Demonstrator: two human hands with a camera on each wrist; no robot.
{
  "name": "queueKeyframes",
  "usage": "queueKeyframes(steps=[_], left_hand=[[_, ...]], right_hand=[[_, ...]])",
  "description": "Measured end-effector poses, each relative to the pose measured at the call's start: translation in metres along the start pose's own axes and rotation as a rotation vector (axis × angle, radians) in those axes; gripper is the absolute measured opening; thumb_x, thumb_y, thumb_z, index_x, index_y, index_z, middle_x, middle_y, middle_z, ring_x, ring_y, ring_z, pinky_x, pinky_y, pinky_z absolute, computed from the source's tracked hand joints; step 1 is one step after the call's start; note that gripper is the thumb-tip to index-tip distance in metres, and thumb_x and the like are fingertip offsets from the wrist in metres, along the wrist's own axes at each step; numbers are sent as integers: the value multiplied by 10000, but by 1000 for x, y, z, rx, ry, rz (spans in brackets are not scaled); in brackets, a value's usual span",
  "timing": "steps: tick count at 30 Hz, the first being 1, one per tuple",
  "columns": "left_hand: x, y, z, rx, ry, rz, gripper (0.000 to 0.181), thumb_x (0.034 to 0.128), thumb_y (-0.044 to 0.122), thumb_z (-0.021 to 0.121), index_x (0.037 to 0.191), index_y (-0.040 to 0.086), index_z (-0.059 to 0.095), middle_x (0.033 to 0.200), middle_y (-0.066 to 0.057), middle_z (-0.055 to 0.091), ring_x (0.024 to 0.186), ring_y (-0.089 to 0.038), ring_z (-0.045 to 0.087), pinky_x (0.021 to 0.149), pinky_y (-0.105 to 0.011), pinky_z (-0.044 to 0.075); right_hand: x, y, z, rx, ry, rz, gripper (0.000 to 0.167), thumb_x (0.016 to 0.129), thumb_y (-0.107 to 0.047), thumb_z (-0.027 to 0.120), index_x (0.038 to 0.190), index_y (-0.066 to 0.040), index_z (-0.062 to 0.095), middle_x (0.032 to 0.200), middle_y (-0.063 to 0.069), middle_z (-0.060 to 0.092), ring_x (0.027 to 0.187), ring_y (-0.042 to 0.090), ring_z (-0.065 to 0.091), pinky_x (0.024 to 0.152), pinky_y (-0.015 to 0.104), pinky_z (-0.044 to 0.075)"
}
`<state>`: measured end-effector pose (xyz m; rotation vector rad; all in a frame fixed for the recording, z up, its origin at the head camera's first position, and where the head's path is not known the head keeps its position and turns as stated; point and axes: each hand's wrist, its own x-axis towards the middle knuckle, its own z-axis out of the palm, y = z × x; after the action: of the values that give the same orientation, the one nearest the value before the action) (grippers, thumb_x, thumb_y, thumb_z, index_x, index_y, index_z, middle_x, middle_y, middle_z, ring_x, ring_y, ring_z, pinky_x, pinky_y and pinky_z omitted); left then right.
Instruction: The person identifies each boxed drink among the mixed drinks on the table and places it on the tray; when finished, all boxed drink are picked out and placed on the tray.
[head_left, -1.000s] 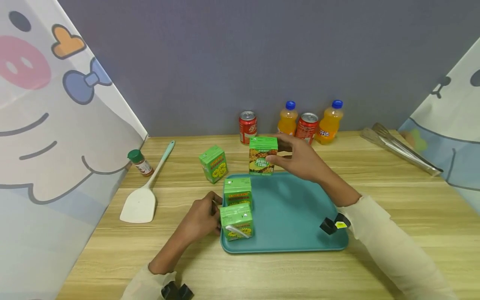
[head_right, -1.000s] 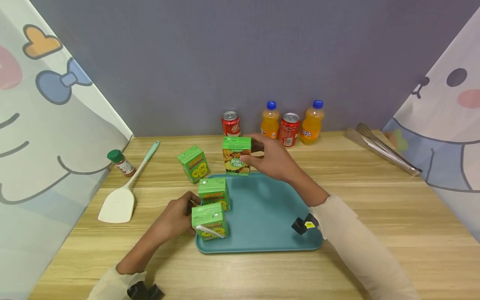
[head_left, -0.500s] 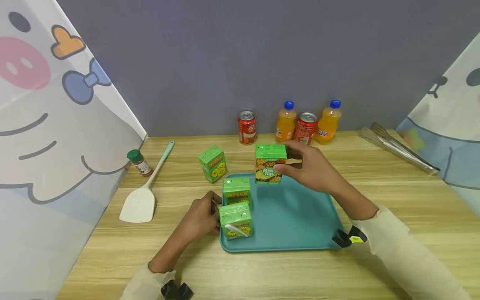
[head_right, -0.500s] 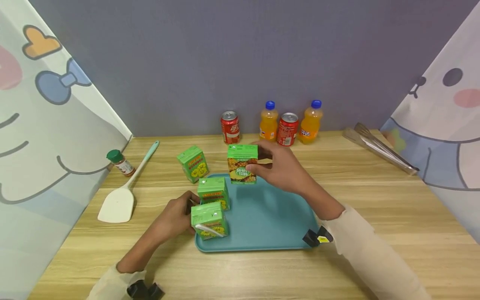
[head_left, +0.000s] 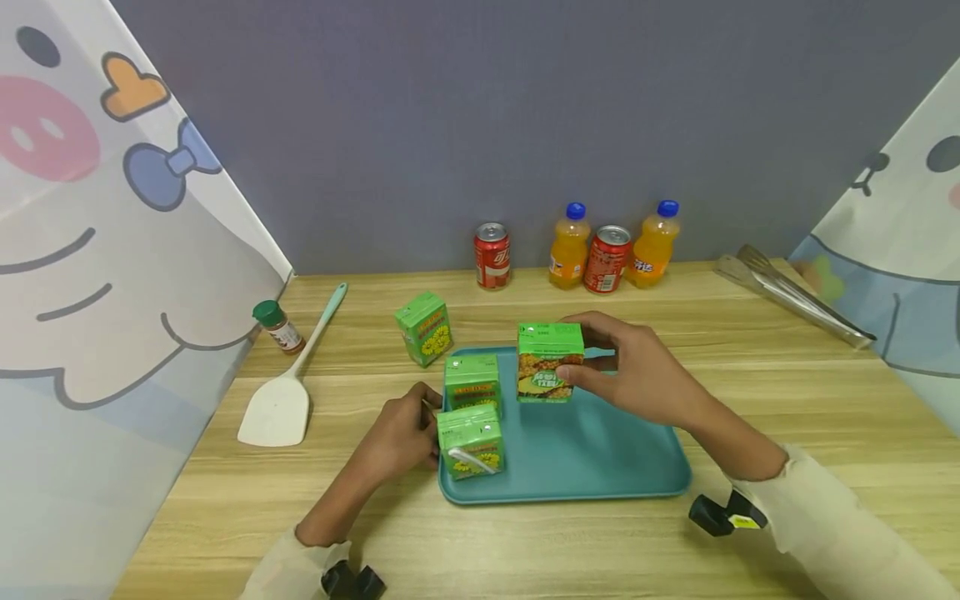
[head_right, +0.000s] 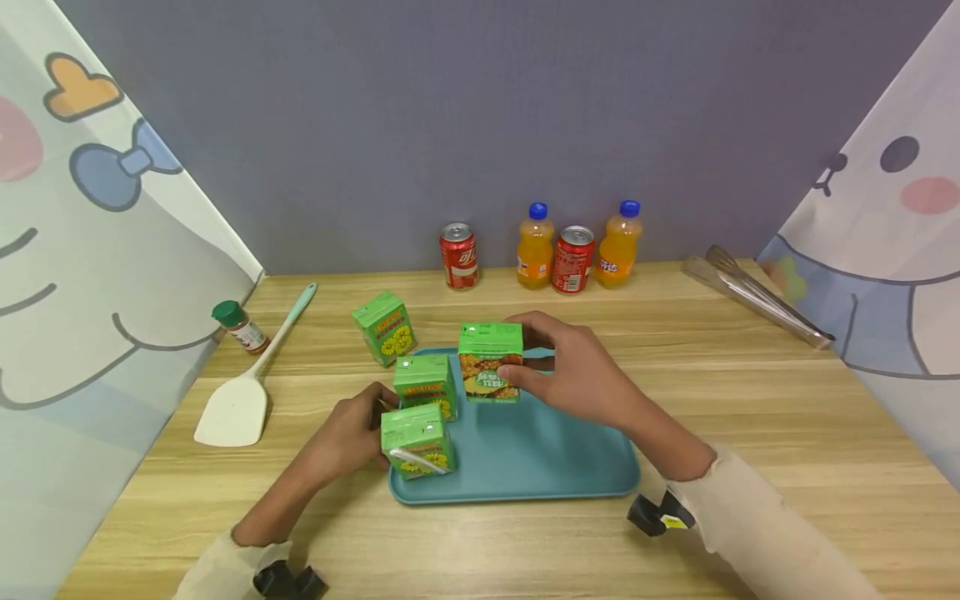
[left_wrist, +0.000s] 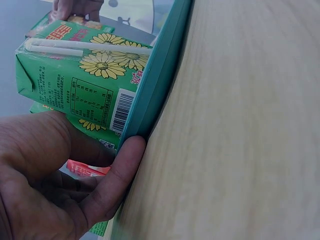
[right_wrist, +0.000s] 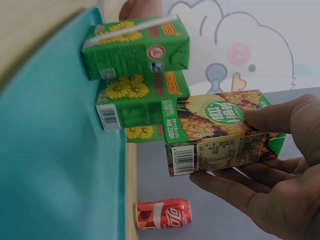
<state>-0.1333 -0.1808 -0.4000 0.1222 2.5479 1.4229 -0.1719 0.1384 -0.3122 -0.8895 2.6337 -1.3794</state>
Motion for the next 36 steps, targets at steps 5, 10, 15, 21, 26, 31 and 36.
queueKeyframes(steps=[5,10,15,21,26,31,36], left_hand=[[0,0,0,1,-4,1,269,953,-78,564,1217,-62,511,792,-117,624,575,-197,661,494,-324,613],[0,0,0,12,0,0,266,956,-67,566,1217,-58,515,792,-111,624,570,-194,661,491,-320,611],[1,0,0,10,-5,2,270,956,-70,559,1222,-65,512,789,-113,624,566,-195,662,491,-320,610],[0,-1,0,10,-2,-2,266,954,-67,571,1214,-66,514,785,-114,620,561,-194,659,487,-319,609],[1,-1,0,10,1,-3,257,959,-61,576,1209,-62,515,790,-116,619,565,-192,660,490,-318,611],[1,-1,0,0,-6,2,251,966,-49,578,1208,-62,513,794,-116,624,577,-194,662,495,-321,614],[0,-1,0,-3,-7,0,256,968,-42,579,1215,-63,510,798,-119,620,581,-199,662,499,-324,616]], right_hand=[[-11,-1,7,36,-20,-29,496,886,-287,792,1320,-163,586,1135,-38,670,1030,163,672,852,299,614],[-20,0,13,53,-39,-37,504,885,-291,792,1323,-155,584,1127,-43,666,1029,172,680,860,286,609],[-28,5,18,47,-75,2,498,884,-338,788,1301,-161,583,1120,-26,648,1039,179,667,875,306,608],[-34,14,26,88,-133,34,466,893,-348,778,1272,-162,582,1125,-28,659,1045,199,671,878,304,605],[-36,20,33,105,-158,30,432,889,-347,783,1230,-170,586,1104,-50,675,1035,180,665,881,287,600],[-39,25,38,102,-178,17,427,899,-359,770,1235,-184,574,1111,-60,672,1048,169,658,888,302,598],[-41,28,41,107,-198,-10,419,914,-323,760,1247,-202,536,1142,-62,649,1063,150,654,877,285,599]])
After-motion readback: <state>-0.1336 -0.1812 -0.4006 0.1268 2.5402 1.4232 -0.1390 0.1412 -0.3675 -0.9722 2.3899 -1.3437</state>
